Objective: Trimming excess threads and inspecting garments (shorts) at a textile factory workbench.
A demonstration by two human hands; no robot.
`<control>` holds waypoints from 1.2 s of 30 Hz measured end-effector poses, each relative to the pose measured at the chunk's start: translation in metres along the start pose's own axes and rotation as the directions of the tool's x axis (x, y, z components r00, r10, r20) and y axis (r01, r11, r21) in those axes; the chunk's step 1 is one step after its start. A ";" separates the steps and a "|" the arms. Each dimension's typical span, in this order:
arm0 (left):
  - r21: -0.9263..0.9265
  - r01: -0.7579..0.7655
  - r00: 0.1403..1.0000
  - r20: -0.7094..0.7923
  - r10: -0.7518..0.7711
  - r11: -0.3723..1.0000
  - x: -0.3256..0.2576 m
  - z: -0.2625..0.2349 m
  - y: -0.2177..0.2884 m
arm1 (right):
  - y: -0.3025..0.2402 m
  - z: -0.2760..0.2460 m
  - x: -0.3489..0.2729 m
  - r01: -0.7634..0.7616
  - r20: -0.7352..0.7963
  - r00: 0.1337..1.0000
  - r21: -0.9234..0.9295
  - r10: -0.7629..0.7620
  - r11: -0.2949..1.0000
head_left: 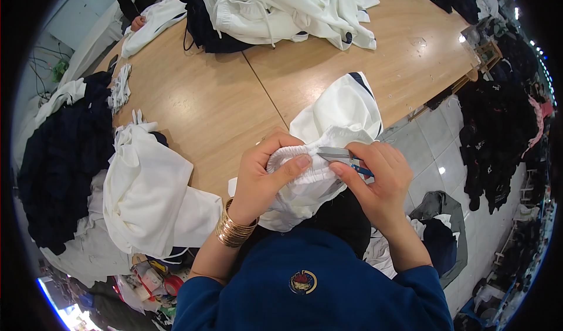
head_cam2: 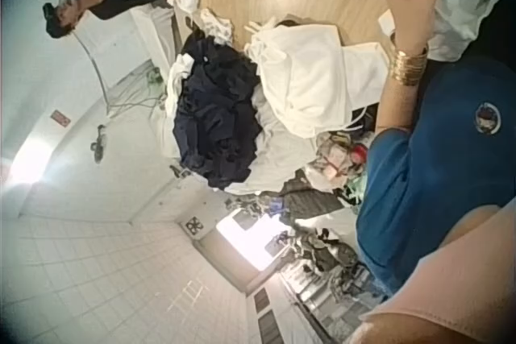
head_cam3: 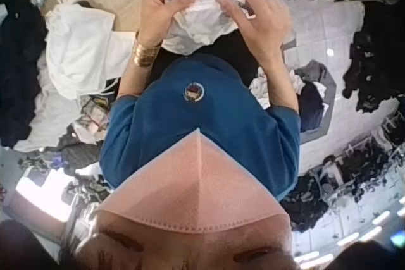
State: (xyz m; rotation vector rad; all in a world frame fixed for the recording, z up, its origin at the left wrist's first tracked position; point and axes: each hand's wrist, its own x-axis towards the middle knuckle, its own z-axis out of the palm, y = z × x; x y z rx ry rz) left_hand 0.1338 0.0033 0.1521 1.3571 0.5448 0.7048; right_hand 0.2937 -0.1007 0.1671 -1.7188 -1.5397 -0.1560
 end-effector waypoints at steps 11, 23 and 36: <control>0.035 -0.007 0.999 0.032 0.006 0.999 -0.002 -0.002 -0.003 | -0.008 -0.009 0.009 -0.295 0.094 0.955 0.340 0.280 0.893; 0.187 -0.042 0.999 0.031 0.037 0.981 -0.004 0.007 0.001 | -0.010 0.006 -0.001 0.031 -0.003 1.000 0.248 -0.031 0.968; 0.038 0.083 0.995 0.056 -0.085 0.996 -0.008 0.001 -0.002 | -0.005 -0.028 0.009 -0.285 0.243 0.945 0.272 0.221 0.919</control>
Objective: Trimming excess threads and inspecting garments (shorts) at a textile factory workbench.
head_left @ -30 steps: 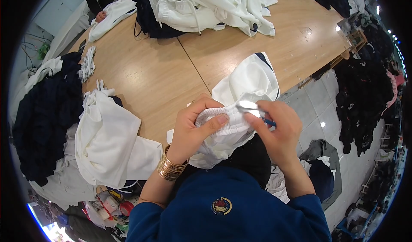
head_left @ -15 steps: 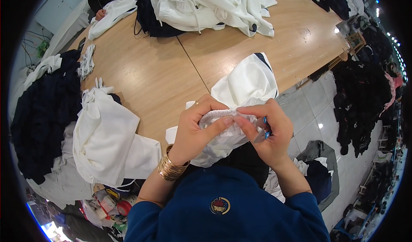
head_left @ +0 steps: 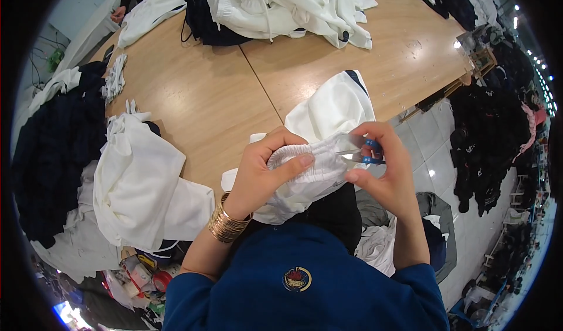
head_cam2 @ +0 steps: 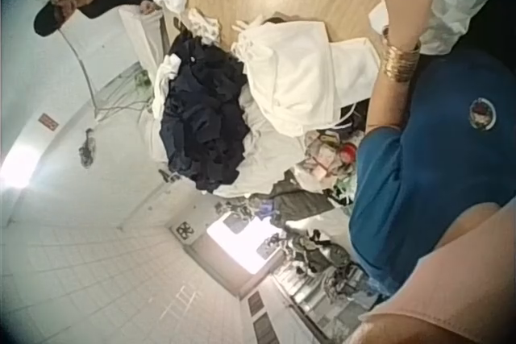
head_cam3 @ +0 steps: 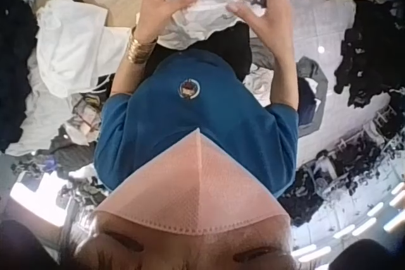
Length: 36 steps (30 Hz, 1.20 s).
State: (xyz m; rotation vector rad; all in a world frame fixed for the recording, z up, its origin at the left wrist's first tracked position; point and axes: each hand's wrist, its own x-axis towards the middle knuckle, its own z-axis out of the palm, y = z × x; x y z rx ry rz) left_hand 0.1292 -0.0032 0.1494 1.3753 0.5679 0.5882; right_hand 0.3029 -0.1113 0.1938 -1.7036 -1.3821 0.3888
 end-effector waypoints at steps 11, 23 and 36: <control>0.095 -0.104 0.987 0.135 0.091 0.990 0.005 0.002 0.008 | 0.010 0.005 0.004 -0.204 0.237 0.960 0.230 0.149 0.952; 0.355 -0.016 0.998 0.061 -0.006 0.935 -0.003 -0.065 0.011 | 0.033 -0.018 0.004 -0.330 0.145 0.929 0.743 0.340 0.582; 0.443 -0.045 0.996 0.084 0.009 0.895 -0.002 -0.051 0.018 | 0.023 -0.023 0.013 -0.116 0.031 0.992 -0.146 0.121 0.983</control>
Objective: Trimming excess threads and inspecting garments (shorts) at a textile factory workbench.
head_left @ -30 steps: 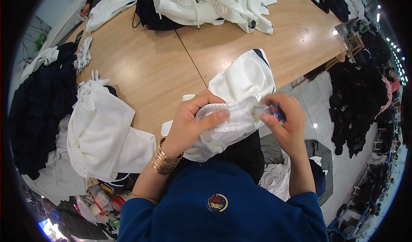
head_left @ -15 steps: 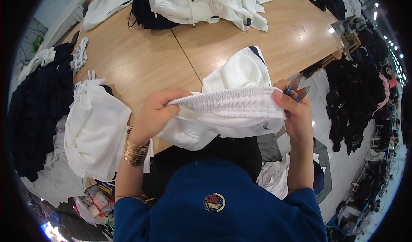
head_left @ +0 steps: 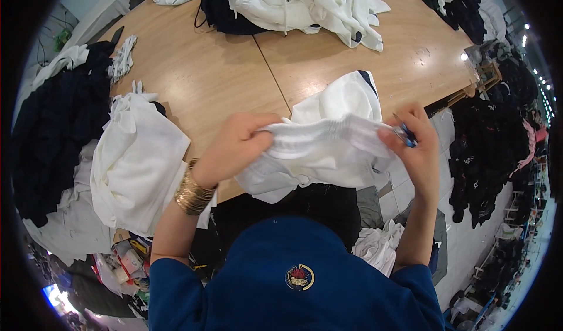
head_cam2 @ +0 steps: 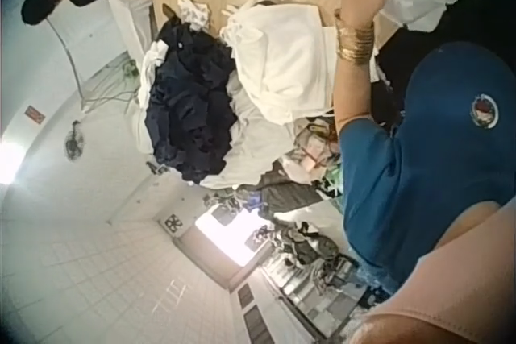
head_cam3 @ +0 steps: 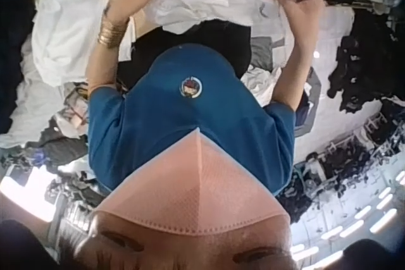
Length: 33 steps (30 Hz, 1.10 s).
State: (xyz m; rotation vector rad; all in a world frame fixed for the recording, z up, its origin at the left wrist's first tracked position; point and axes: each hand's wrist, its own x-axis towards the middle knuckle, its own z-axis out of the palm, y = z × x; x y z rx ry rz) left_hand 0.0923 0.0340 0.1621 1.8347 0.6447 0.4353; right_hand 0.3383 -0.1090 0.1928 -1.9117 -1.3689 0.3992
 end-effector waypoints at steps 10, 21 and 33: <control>0.073 -0.146 0.989 -0.008 0.147 0.987 0.016 0.019 0.018 | -0.024 0.022 0.014 -0.030 0.466 0.865 0.422 -0.188 0.906; 0.103 -0.164 0.986 0.052 0.159 0.981 0.030 -0.037 0.020 | -0.009 -0.066 0.010 0.116 -0.142 0.989 0.912 0.038 0.393; -0.529 0.109 0.992 0.007 -0.124 0.842 0.009 -0.093 0.005 | -0.004 -0.067 0.003 0.021 -0.126 0.958 0.926 0.258 0.376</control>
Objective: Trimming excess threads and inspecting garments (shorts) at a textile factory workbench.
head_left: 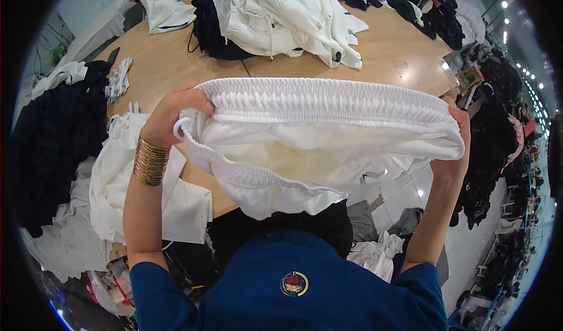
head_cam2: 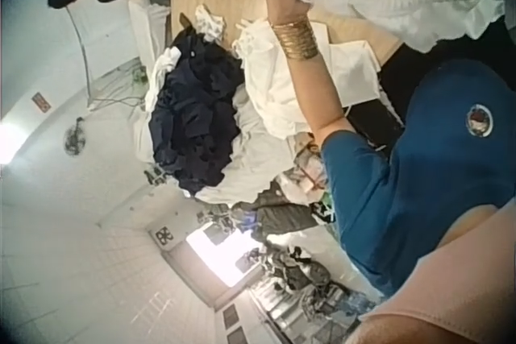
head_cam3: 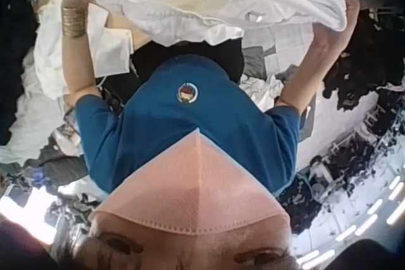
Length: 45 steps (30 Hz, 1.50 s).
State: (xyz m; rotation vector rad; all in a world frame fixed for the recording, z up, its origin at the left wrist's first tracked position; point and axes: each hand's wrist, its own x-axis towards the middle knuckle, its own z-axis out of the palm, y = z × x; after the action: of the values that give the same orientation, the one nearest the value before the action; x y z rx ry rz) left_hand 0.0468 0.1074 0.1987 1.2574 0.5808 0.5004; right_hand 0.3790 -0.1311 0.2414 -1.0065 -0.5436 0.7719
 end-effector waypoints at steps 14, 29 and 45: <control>0.218 -0.050 0.998 -0.025 0.057 0.975 0.000 0.043 0.008 | 0.005 -0.003 0.006 0.328 0.226 0.945 -0.640 -0.238 0.695; 0.689 -0.426 0.904 0.307 0.296 0.586 0.027 0.061 -0.041 | 0.016 0.020 0.015 0.023 0.306 0.952 -0.140 0.021 0.990; 0.308 -0.020 0.999 -0.036 0.033 0.951 -0.005 0.005 0.016 | -0.021 -0.001 0.002 0.060 -0.198 0.977 -0.101 -0.079 0.993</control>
State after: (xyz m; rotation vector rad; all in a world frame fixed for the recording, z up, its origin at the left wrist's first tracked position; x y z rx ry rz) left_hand 0.0460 0.1044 0.2155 1.5553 0.6961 0.4702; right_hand 0.3878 -0.1369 0.2602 -1.1329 -0.4405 0.5787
